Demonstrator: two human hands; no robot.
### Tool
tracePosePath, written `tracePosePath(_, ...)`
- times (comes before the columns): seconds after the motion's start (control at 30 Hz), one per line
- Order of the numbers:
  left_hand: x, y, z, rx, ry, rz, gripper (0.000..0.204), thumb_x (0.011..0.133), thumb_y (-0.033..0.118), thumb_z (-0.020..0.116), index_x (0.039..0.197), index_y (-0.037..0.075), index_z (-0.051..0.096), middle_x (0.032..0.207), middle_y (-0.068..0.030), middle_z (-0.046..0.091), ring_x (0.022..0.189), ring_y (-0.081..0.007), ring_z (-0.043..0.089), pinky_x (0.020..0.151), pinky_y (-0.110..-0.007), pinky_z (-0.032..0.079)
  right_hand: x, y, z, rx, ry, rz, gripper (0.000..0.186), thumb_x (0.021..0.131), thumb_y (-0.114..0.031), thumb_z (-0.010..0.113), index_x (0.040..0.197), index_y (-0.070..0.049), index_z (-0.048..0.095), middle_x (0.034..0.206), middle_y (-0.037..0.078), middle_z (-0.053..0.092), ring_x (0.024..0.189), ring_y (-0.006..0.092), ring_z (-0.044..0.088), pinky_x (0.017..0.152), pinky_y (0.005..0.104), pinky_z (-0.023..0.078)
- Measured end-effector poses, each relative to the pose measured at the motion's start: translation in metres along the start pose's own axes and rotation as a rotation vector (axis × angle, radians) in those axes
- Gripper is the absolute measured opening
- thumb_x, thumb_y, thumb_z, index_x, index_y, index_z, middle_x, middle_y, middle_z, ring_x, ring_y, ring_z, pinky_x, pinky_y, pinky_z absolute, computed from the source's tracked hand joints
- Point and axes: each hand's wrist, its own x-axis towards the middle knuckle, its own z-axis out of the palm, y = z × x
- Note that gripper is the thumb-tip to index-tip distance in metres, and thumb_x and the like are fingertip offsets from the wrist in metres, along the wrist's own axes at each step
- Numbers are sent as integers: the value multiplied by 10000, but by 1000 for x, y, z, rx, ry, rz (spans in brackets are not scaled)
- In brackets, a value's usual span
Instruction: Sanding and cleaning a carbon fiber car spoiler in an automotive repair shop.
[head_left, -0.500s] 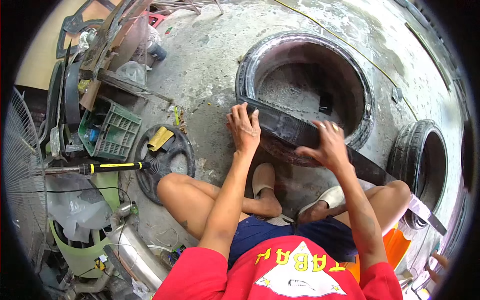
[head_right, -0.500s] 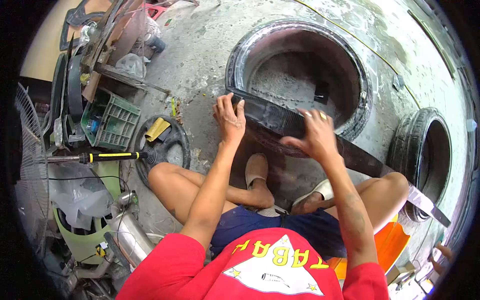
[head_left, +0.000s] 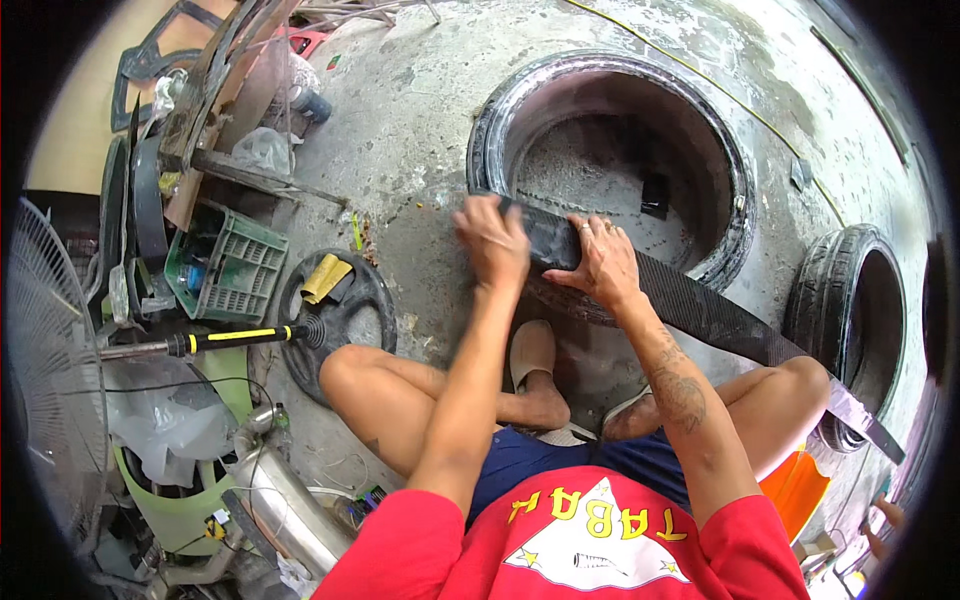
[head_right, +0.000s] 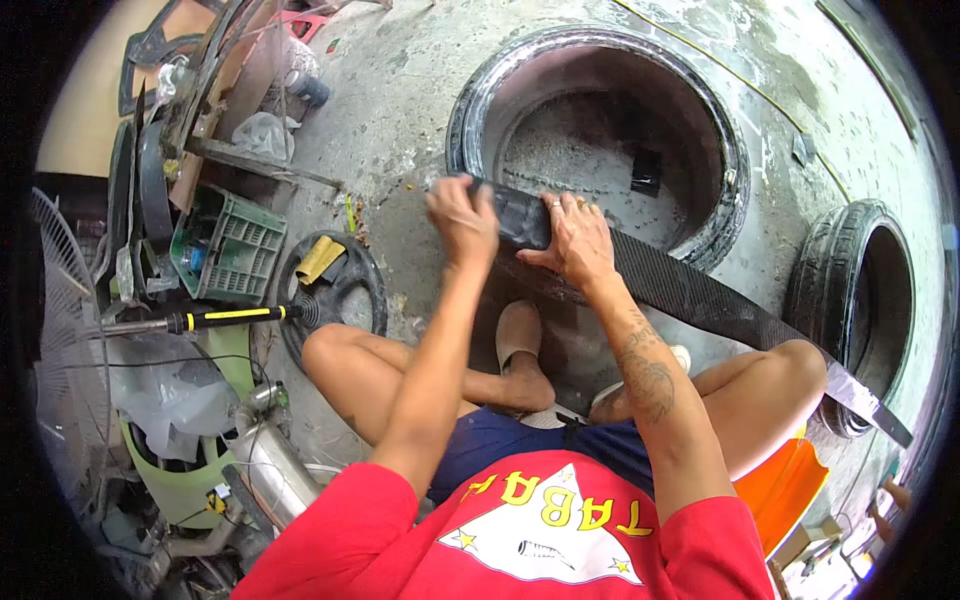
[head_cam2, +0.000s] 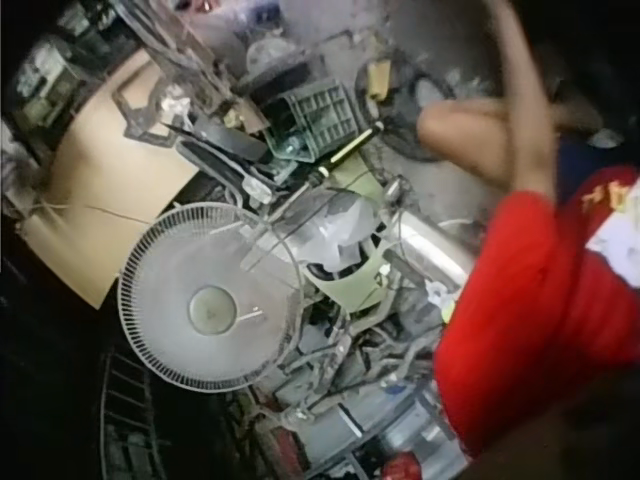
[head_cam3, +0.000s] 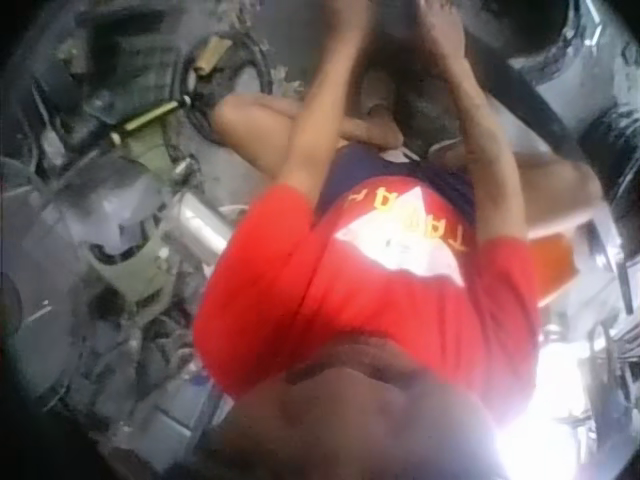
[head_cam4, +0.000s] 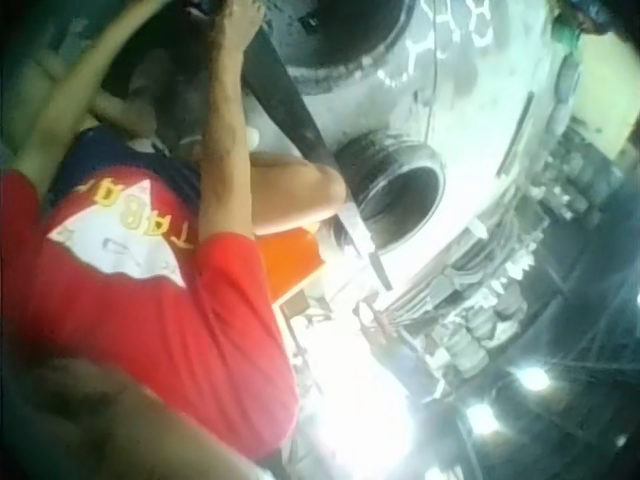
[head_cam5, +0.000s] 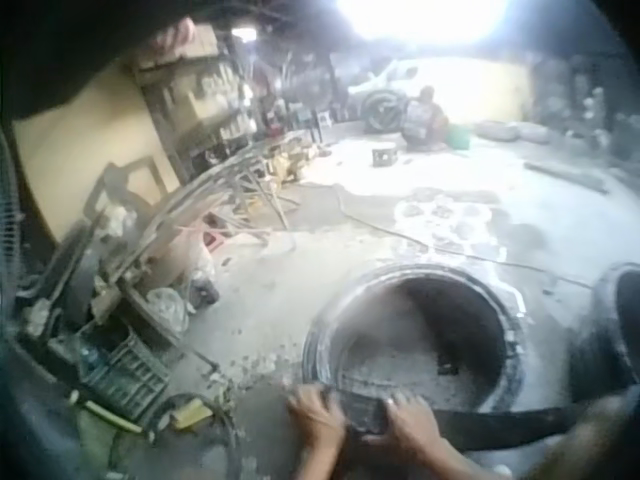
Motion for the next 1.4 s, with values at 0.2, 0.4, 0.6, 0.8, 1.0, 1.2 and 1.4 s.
tracePosePath(0.2, 38, -33, -9, 28, 13, 94, 249, 937, 183, 749, 1073, -4, 658, 1108, -196, 656, 1041, -404, 595, 933, -505, 463, 1, -5, -2, 18, 2, 10, 1010, 695, -623, 894, 1466, -49, 583, 1274, 145, 654, 1223, 318, 618, 1048, 428, 476)
tracePosePath(0.4, -1, 5, 5, -32, -40, 161, 233, 949, 184, 730, 1055, -10, 656, 1097, -193, 656, 1026, -413, 594, 939, -502, 463, -6, 8, 4, 12, 20, 6, 997, 701, -602, 896, 1467, -47, 582, 1251, 142, 654, 1211, 314, 620, 1036, 428, 476)
tracePosePath(0.6, 15, -18, 9, 23, 82, 61, 227, 944, 182, 719, 1061, 3, 642, 1076, -191, 636, 1004, -421, 593, 922, -506, 458, -1, -3, 5, 2, 18, 1, 997, 689, -613, 893, 1462, -55, 602, 1222, 133, 649, 1179, 307, 626, 1034, 425, 473)
tracePosePath(0.8, 37, -26, -5, 1, -35, 124, 224, 952, 182, 729, 1058, 0, 651, 1112, -189, 637, 1011, -387, 578, 923, -521, 455, -1, -1, -1, 21, 30, -11, 993, 684, -601, 908, 1453, -50, 604, 1232, 136, 654, 1188, 312, 626, 1021, 431, 479)
tracePosePath(1.0, -17, 28, 16, -71, -37, 202, 224, 927, 171, 730, 1055, 4, 654, 1111, -200, 627, 1051, -412, 584, 922, -529, 467, -6, 7, 1, -4, 23, 3, 962, 699, -583, 905, 1439, -52, 595, 1230, 147, 665, 1197, 321, 627, 1027, 445, 481)
tracePosePath(1.2, 22, -34, 3, 83, 99, -7, 230, 969, 211, 692, 1068, 6, 655, 1126, -219, 623, 1053, -413, 591, 965, -535, 466, 1, -10, 1, 15, 28, -6, 945, 702, -580, 905, 1431, -57, 605, 1223, 141, 663, 1198, 314, 628, 1027, 428, 481)
tracePosePath(1.4, 32, -29, -10, 25, -35, 140, 282, 962, 220, 717, 1136, 3, 671, 1152, -232, 636, 1095, -420, 584, 988, -542, 454, -3, 2, 1, 15, 76, -30, 974, 687, -565, 919, 1452, -58, 591, 1230, 138, 664, 1200, 308, 632, 1013, 428, 479)
